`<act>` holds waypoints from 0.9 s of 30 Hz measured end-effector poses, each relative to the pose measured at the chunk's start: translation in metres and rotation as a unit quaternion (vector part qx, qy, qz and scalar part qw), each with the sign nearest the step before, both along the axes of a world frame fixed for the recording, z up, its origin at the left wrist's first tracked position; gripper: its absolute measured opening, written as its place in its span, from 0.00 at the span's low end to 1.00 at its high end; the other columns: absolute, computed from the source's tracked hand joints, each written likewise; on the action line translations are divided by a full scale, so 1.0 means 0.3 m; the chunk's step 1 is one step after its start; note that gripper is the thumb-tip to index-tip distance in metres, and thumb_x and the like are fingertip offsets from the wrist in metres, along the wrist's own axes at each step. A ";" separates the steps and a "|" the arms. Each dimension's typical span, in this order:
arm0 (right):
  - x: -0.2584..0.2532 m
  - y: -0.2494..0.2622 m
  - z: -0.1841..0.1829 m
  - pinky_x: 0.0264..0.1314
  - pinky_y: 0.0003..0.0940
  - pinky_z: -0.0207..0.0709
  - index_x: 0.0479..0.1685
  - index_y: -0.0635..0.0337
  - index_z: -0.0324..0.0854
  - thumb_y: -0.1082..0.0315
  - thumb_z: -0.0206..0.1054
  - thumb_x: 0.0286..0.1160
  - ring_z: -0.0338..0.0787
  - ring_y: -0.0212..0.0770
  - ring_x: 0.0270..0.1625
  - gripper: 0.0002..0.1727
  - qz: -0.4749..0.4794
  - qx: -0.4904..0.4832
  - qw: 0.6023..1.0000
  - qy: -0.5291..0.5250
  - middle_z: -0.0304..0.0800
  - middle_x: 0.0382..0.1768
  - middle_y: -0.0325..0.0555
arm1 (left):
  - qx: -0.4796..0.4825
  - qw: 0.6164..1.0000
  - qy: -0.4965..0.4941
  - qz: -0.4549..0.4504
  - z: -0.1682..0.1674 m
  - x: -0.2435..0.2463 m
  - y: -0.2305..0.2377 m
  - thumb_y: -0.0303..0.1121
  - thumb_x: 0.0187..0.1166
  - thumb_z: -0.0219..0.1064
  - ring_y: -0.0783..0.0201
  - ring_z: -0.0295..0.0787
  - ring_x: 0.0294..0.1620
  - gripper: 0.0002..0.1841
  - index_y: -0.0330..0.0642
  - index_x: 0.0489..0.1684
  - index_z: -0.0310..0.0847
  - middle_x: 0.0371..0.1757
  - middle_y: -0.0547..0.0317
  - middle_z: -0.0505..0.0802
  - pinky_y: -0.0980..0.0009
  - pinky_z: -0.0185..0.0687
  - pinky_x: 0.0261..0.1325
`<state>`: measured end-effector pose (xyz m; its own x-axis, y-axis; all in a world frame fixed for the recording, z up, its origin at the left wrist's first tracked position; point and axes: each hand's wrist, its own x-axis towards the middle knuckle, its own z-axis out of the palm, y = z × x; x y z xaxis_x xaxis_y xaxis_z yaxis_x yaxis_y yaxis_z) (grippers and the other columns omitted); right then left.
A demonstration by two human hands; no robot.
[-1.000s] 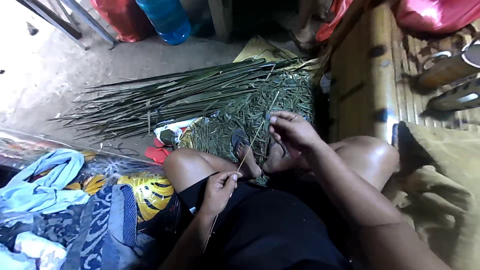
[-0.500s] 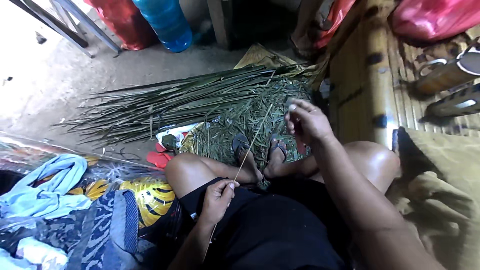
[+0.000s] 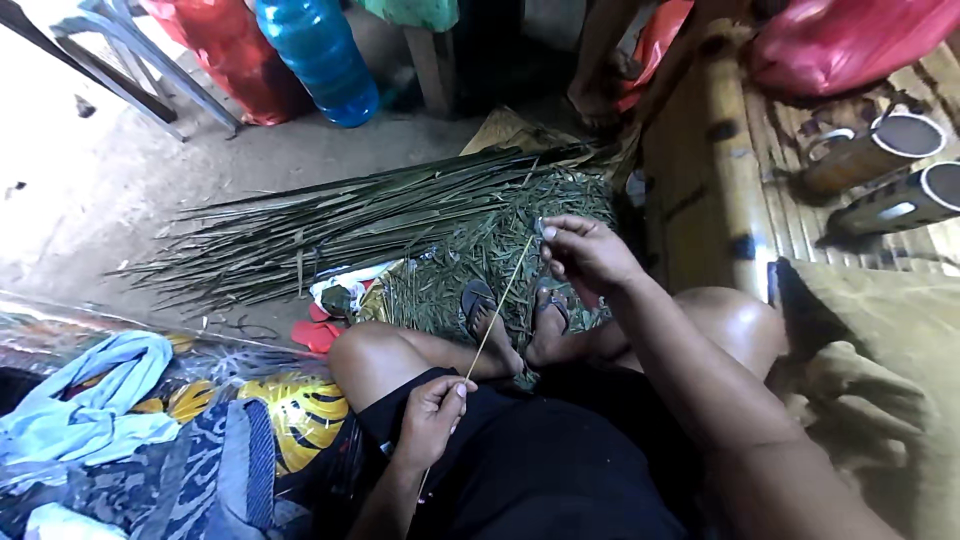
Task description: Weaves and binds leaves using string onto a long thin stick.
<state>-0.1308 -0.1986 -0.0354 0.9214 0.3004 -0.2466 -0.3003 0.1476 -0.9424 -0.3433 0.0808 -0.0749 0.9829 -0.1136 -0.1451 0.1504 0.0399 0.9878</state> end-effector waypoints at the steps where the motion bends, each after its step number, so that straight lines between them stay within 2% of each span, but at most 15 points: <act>1: 0.028 -0.011 0.003 0.21 0.24 0.78 0.68 0.59 0.79 0.65 0.56 0.89 0.80 0.29 0.19 0.16 -0.031 0.002 1.000 0.001 0.86 0.27 0.38 | 0.003 1.000 0.000 0.000 0.001 -0.005 0.001 0.27 0.85 0.60 0.79 0.73 0.16 0.11 0.37 0.46 0.91 0.20 0.69 0.84 0.83 0.70 0.19; 3: 0.068 -0.035 0.005 0.20 0.23 0.78 0.71 0.58 0.75 0.65 0.54 0.91 0.80 0.29 0.18 0.17 -0.089 0.010 0.996 0.013 0.85 0.27 0.38 | 0.013 1.000 0.006 0.001 0.000 -0.015 0.000 0.26 0.84 0.60 0.79 0.72 0.16 0.11 0.36 0.46 0.91 0.20 0.69 0.84 0.84 0.69 0.19; 5: 0.053 -0.035 0.013 0.20 0.25 0.79 0.74 0.56 0.73 0.64 0.54 0.92 0.80 0.30 0.18 0.18 -0.089 -0.008 0.996 0.019 0.85 0.28 0.39 | 0.018 1.000 0.017 0.002 -0.002 -0.019 -0.001 0.25 0.85 0.58 0.79 0.72 0.15 0.12 0.35 0.46 0.90 0.20 0.68 0.84 0.83 0.69 0.18; 8: -0.097 0.041 -0.005 0.25 0.28 0.81 0.75 0.56 0.75 0.64 0.57 0.89 0.83 0.33 0.22 0.19 0.036 -0.049 0.998 0.031 0.88 0.31 0.43 | 0.024 1.000 0.016 0.007 -0.009 -0.003 -0.002 0.26 0.87 0.56 0.77 0.73 0.15 0.13 0.35 0.47 0.90 0.21 0.67 0.84 0.83 0.69 0.18; 10: -0.199 0.100 -0.058 0.28 0.28 0.81 0.74 0.61 0.77 0.65 0.60 0.87 0.83 0.33 0.25 0.20 0.136 -0.007 0.989 0.048 0.89 0.32 0.44 | 0.028 1.000 0.013 0.008 -0.011 0.018 -0.009 0.26 0.87 0.55 0.77 0.73 0.16 0.13 0.35 0.47 0.90 0.21 0.67 0.84 0.83 0.69 0.18; 12: -0.256 0.135 -0.090 0.25 0.25 0.78 0.70 0.64 0.79 0.65 0.60 0.87 0.82 0.31 0.23 0.19 0.180 0.031 0.982 0.054 0.89 0.31 0.42 | 0.026 1.000 0.011 0.004 -0.010 0.028 -0.014 0.27 0.87 0.55 0.78 0.72 0.15 0.13 0.35 0.47 0.90 0.21 0.68 0.83 0.83 0.69 0.18; 16: -0.184 0.102 -0.044 0.29 0.23 0.78 0.67 0.63 0.82 0.67 0.59 0.87 0.81 0.28 0.24 0.16 0.118 0.007 0.992 0.040 0.87 0.29 0.40 | 0.029 1.000 0.007 -0.006 -0.011 0.009 0.003 0.27 0.87 0.56 0.78 0.72 0.16 0.13 0.36 0.47 0.90 0.20 0.69 0.83 0.83 0.69 0.18; 19: -0.065 0.035 -0.008 0.24 0.24 0.78 0.70 0.58 0.79 0.65 0.58 0.89 0.80 0.29 0.21 0.17 0.069 -0.013 0.997 0.017 0.86 0.28 0.39 | 0.026 1.000 -0.002 -0.003 -0.013 -0.008 0.017 0.28 0.86 0.58 0.79 0.72 0.16 0.13 0.37 0.47 0.91 0.20 0.69 0.83 0.84 0.68 0.19; 21: -0.007 0.010 0.017 0.21 0.23 0.77 0.68 0.58 0.80 0.66 0.58 0.89 0.79 0.28 0.19 0.16 0.029 -0.008 0.999 0.013 0.86 0.27 0.39 | 0.024 1.000 -0.003 0.003 -0.013 -0.018 0.019 0.28 0.86 0.58 0.79 0.71 0.16 0.12 0.37 0.46 0.91 0.20 0.69 0.83 0.84 0.68 0.18; 25: 0.076 -0.031 0.034 0.20 0.24 0.77 0.74 0.58 0.74 0.65 0.54 0.91 0.79 0.29 0.18 0.18 -0.079 0.005 0.997 0.018 0.84 0.27 0.37 | 0.038 0.999 0.016 0.014 -0.016 -0.038 0.015 0.27 0.84 0.59 0.80 0.72 0.16 0.12 0.36 0.46 0.91 0.20 0.70 0.83 0.84 0.68 0.19; 27: 0.054 -0.027 0.039 0.19 0.24 0.77 0.76 0.56 0.73 0.66 0.54 0.91 0.79 0.30 0.18 0.19 -0.067 -0.011 0.997 0.019 0.84 0.28 0.38 | 0.040 0.999 0.017 0.019 -0.021 -0.040 0.011 0.27 0.85 0.59 0.78 0.72 0.16 0.12 0.35 0.49 0.91 0.21 0.68 0.83 0.83 0.68 0.19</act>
<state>-0.1145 -0.2067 -0.0238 0.9431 0.1688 -0.2866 -0.3142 0.1690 -0.9342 -0.3552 0.0842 -0.0811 0.9807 -0.0633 -0.1848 0.1830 -0.0322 0.9826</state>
